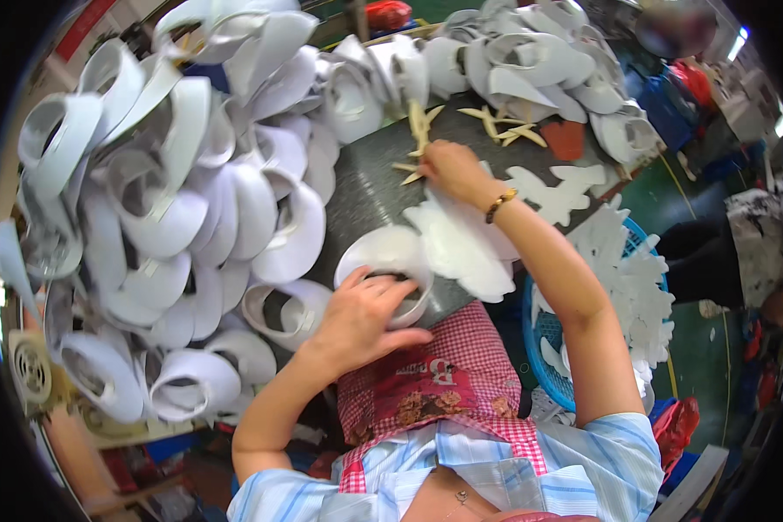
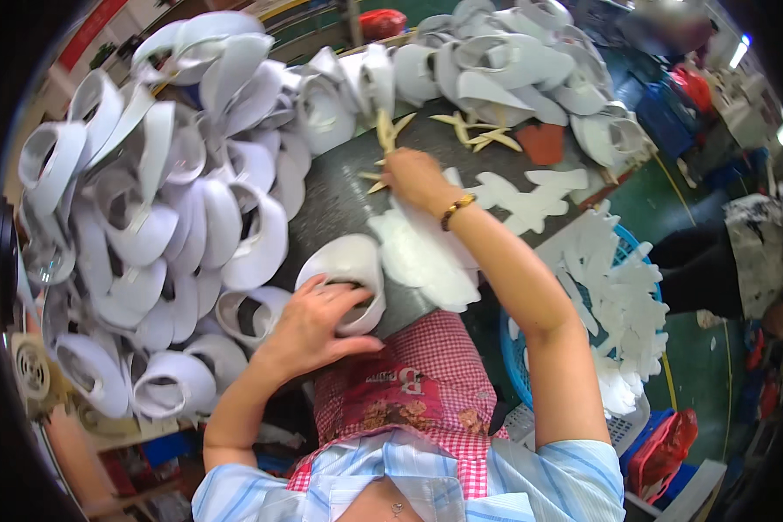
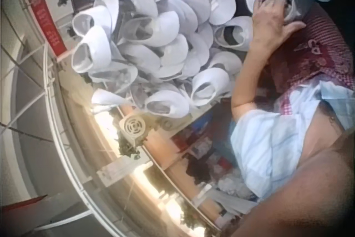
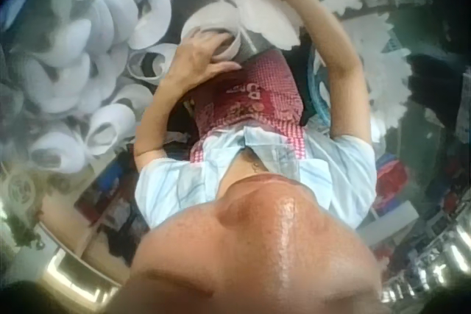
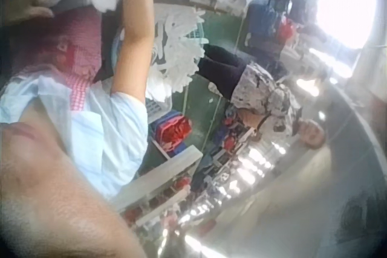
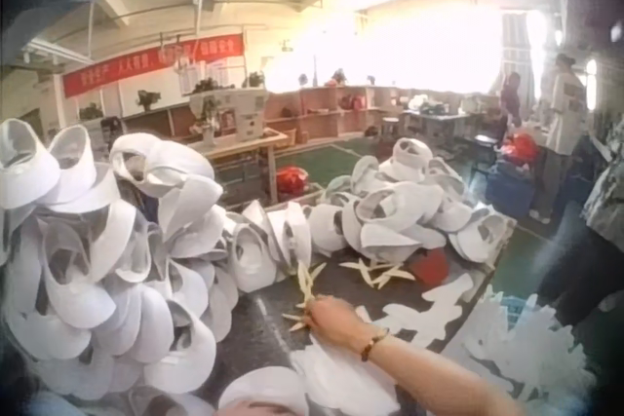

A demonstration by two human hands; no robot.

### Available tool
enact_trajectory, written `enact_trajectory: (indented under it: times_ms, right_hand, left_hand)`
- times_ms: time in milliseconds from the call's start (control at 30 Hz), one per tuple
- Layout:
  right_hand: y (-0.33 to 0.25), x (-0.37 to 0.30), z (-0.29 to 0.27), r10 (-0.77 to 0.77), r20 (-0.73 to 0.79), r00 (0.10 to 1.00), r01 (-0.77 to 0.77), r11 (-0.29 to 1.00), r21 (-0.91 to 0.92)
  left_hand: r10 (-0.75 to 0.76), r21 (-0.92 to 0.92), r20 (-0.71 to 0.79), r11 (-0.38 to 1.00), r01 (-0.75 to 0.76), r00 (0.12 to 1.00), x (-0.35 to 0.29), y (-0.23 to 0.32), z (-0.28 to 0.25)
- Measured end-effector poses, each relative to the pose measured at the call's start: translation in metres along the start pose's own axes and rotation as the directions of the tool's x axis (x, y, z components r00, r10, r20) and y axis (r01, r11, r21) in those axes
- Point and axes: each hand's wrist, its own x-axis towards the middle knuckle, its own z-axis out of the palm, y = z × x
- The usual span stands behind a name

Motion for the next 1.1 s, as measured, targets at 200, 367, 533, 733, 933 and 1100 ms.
enact_trajectory:
  times_ms: [200, 367, 533, 733, 933, 1100]
  right_hand:
    - [0.001, 0.000, 0.021, 0.058, -0.020, 0.998, -0.050, 0.961, 0.272]
    - [-0.043, -0.036, -0.040, 0.071, -0.177, 0.982, 0.121, 0.485, 0.866]
    - [-0.118, -0.109, -0.050, -0.396, 0.007, 0.918, 0.174, 0.419, 0.891]
    - [-0.083, -0.144, -0.032, -0.182, 0.087, 0.979, 0.018, 0.510, 0.860]
    - [-0.102, -0.156, -0.056, -0.285, 0.196, 0.938, -0.007, 0.552, 0.834]
    - [-0.114, -0.156, -0.025, 0.089, 0.199, 0.976, -0.208, 0.656, 0.726]
  left_hand:
    - [-0.038, -0.042, 0.183, 0.998, 0.047, 0.982, -0.029, -0.024, -0.008]
    - [-0.117, 0.109, -0.099, 0.986, 0.128, 0.988, -0.029, 0.004, -0.007]
    - [0.172, 0.465, -0.133, 0.881, -0.092, 0.976, -0.015, -0.002, 0.053]
    - [0.258, 0.703, -0.002, 0.688, -0.182, 0.966, -0.036, 0.001, 0.045]
    - [0.142, 0.667, -0.099, 0.744, -0.041, 0.985, -0.040, -0.002, 0.061]
    - [0.174, 0.632, -0.223, 0.775, 0.006, 0.959, -0.046, 0.004, 0.061]
